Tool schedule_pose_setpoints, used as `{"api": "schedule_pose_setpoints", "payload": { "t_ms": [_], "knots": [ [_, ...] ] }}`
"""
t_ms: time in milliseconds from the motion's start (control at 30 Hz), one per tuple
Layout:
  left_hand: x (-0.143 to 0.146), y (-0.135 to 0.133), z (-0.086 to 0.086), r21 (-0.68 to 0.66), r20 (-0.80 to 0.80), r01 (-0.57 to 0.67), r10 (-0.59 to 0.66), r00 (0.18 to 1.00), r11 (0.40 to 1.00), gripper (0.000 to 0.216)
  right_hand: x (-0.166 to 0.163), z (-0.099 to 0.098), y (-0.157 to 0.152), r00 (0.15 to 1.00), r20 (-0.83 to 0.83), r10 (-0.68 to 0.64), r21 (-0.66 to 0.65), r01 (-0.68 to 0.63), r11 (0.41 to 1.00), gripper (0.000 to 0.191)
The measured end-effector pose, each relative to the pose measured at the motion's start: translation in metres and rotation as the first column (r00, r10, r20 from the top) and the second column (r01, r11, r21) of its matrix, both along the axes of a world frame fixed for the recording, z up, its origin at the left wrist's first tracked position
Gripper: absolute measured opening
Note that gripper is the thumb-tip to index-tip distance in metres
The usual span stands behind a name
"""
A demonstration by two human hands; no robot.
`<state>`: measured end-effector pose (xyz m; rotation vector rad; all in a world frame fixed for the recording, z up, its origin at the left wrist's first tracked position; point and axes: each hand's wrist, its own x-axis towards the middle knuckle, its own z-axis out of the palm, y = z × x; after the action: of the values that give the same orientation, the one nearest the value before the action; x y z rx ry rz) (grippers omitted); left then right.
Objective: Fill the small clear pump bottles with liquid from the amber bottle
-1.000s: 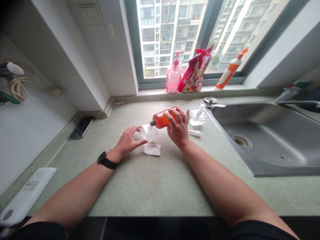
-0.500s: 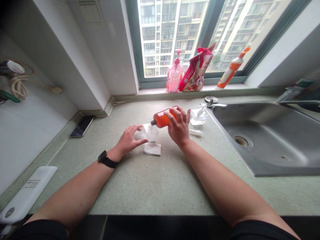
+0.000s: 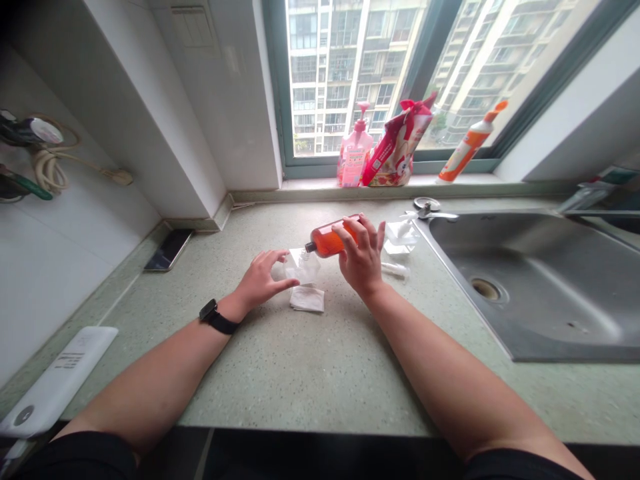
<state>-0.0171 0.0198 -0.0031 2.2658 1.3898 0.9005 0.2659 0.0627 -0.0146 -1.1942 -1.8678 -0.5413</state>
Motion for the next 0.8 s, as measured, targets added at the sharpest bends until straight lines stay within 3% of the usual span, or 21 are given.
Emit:
{"api": "schedule_pose_setpoints", "payload": {
  "t_ms": [800],
  "knots": [
    [0.0002, 0.0002, -0.0012, 0.009, 0.009, 0.014, -0.014, 1.0, 1.0, 0.07, -0.0008, 0.0012, -0.0013, 1.0, 0.01, 0.004, 0.055, -0.004, 0.998, 0.071]
  ]
}}
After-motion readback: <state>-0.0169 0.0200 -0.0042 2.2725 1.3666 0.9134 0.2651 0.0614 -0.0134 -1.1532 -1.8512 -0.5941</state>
